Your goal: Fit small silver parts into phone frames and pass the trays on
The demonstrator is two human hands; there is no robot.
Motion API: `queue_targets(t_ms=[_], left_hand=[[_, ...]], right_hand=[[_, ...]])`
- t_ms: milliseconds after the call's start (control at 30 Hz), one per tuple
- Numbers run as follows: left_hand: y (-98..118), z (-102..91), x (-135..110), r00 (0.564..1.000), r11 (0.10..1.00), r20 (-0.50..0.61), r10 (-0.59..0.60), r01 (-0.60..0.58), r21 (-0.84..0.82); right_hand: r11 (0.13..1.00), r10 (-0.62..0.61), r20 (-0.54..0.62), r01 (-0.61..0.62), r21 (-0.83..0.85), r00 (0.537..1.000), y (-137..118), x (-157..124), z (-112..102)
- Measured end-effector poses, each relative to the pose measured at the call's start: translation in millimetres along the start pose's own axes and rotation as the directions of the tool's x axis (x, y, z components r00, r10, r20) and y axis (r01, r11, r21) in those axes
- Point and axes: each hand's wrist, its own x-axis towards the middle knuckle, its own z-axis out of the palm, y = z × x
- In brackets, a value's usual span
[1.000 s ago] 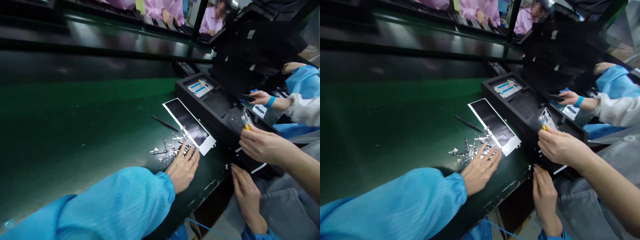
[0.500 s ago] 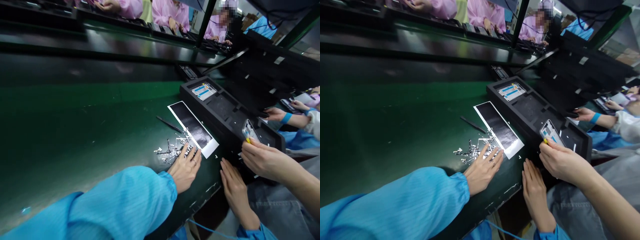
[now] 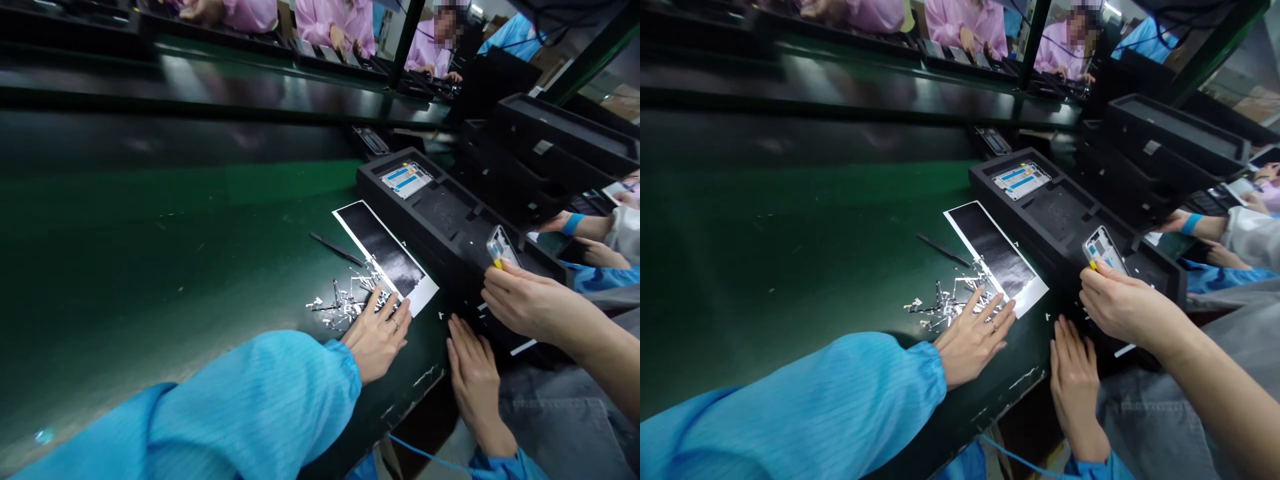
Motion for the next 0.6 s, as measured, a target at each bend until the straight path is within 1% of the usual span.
queue_targets(t_ms=[100,200,300,400,500,567,600], left_hand=[[-0.1,0.9,0.3,1.000,1.000,-0.019,-0.001,0.001,-0.008],[-0.9,3.2,1.3,0.998,1.000,-0.056,-0.005,0.004,-0.014],[-1.1,5.3,2.3,0.994,1.000,-0.113,0.007,-0.009,-0.012],[1.5,2.7,-0.7,0.984,1.000,-0.176,0.031,-0.030,0.008],[3.7,-11.3,-13.4,0.973,1.000,-0.230,0.001,0.000,0.006],[0.3,-31.0,-26.5,0.962,0.999,-0.270,-0.041,0.030,-0.043],[-3.5,-44.8,-33.7,0.953,0.996,-0.297,-0.065,0.045,-0.077]], right_hand=[[0.999,0.042,-0.041,-0.043,-0.028,0.998,10.3,-18.5,-11.9],[0.996,0.079,-0.087,-0.082,-0.038,0.993,14.5,-26.0,-21.6],[0.992,0.118,-0.122,-0.123,-0.028,0.985,11.8,-16.7,-19.6],[0.993,0.118,-0.092,-0.119,-0.010,0.989,7.9,1.6,-6.4],[0.996,0.087,-0.097,-0.088,0.003,0.991,6.7,14.8,5.3],[0.997,0.073,-0.141,-0.071,0.022,0.987,6.1,18.1,6.9],[0.997,0.069,-0.168,-0.063,0.038,0.983,5.1,18.8,5.9]])
